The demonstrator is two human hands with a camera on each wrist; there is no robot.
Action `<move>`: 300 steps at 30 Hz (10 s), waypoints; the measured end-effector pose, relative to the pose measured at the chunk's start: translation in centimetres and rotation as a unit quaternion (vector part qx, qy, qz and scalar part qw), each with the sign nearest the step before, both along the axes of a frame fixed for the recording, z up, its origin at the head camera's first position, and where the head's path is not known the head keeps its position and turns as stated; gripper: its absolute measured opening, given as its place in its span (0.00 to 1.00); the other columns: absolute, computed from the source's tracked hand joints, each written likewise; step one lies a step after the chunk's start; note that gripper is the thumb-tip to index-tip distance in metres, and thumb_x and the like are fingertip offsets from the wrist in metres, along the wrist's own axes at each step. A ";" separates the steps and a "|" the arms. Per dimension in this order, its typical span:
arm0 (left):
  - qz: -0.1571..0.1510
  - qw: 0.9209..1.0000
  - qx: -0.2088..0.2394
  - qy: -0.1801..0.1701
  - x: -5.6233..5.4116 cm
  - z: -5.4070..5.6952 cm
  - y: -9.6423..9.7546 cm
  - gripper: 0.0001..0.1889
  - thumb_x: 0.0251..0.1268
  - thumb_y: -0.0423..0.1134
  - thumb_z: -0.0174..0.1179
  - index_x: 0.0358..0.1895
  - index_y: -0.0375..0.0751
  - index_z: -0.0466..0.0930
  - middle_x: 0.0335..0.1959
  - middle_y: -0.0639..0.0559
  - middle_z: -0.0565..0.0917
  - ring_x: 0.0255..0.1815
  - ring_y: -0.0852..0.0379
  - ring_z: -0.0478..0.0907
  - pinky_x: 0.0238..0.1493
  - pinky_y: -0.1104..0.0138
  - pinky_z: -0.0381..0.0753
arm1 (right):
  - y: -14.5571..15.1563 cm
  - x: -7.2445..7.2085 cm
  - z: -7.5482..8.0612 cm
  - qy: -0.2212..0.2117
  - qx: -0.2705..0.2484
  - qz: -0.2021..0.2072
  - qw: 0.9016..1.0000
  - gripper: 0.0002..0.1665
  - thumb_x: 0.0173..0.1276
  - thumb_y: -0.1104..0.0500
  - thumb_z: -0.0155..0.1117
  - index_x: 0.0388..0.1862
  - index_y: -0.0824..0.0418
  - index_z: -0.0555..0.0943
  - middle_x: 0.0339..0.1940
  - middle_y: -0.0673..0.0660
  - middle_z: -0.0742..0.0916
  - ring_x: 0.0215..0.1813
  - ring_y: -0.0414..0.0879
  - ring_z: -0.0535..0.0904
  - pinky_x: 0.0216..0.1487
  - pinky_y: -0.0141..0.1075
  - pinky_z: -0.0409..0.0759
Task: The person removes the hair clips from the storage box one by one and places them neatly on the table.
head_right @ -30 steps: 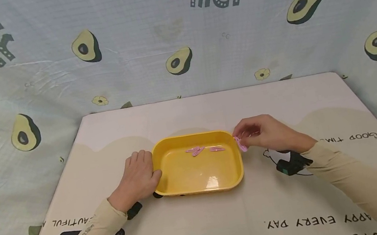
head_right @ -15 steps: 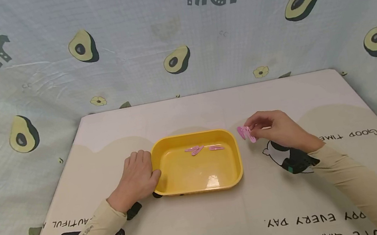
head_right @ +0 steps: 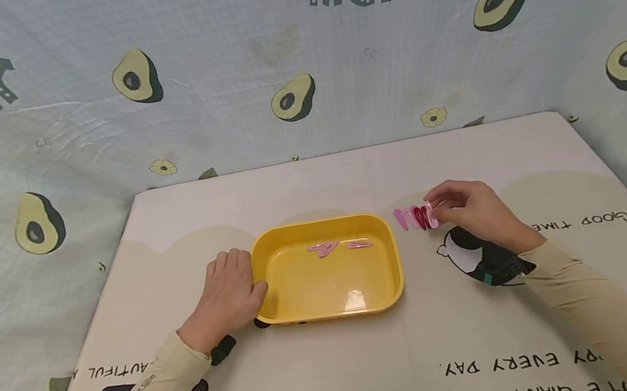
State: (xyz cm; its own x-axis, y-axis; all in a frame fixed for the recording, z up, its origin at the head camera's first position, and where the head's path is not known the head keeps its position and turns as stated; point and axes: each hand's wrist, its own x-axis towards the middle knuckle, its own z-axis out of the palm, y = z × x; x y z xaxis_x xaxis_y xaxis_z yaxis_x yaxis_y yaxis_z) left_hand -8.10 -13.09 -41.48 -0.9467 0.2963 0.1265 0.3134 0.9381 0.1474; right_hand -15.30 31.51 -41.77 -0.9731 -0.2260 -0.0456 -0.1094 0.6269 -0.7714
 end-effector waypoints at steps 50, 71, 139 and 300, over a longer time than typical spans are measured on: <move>0.006 1.000 0.002 -0.027 0.1 0.1 -0.1 0.09 0.63 0.39 0.52 0.35 0.36 0.66 0.29 0.47 0.62 0.34 0.49 0.57 0.41 0.60 0.56 | 0.2 -2.1 -1.2 0.003 0.121 -0.018 0.992 0.19 0.69 0.55 0.68 0.54 0.67 0.85 0.44 0.64 0.91 0.44 0.52 0.84 0.41 0.28 0.77; 0.001 1.000 0.012 -0.017 0.2 0.3 -0.4 0.09 0.63 0.39 0.52 0.34 0.36 0.66 0.28 0.47 0.62 0.33 0.49 0.57 0.40 0.60 0.58 | -2.0 -1.6 2.3 0.045 0.099 -0.011 0.994 0.18 0.71 0.55 0.69 0.55 0.64 0.85 0.47 0.65 0.90 0.48 0.56 0.85 0.40 0.14 0.73; -0.005 1.000 0.015 -0.021 -0.1 0.0 -0.6 0.10 0.64 0.41 0.52 0.35 0.36 0.67 0.29 0.49 0.63 0.34 0.50 0.58 0.42 0.60 0.60 | -14.8 -2.9 4.2 -0.018 0.182 0.328 0.927 0.17 0.66 0.68 0.70 0.54 0.65 0.88 0.48 0.59 0.93 0.46 0.44 0.90 0.52 0.41 0.88; 0.014 0.999 -0.009 -0.044 0.0 0.5 -0.3 0.11 0.67 0.42 0.50 0.37 0.35 0.66 0.30 0.47 0.64 0.34 0.49 0.59 0.43 0.59 0.60 | -9.0 -1.1 6.9 0.008 0.109 0.250 0.962 0.11 0.68 0.61 0.71 0.49 0.56 0.88 0.39 0.48 0.90 0.40 0.45 0.84 0.39 0.31 0.85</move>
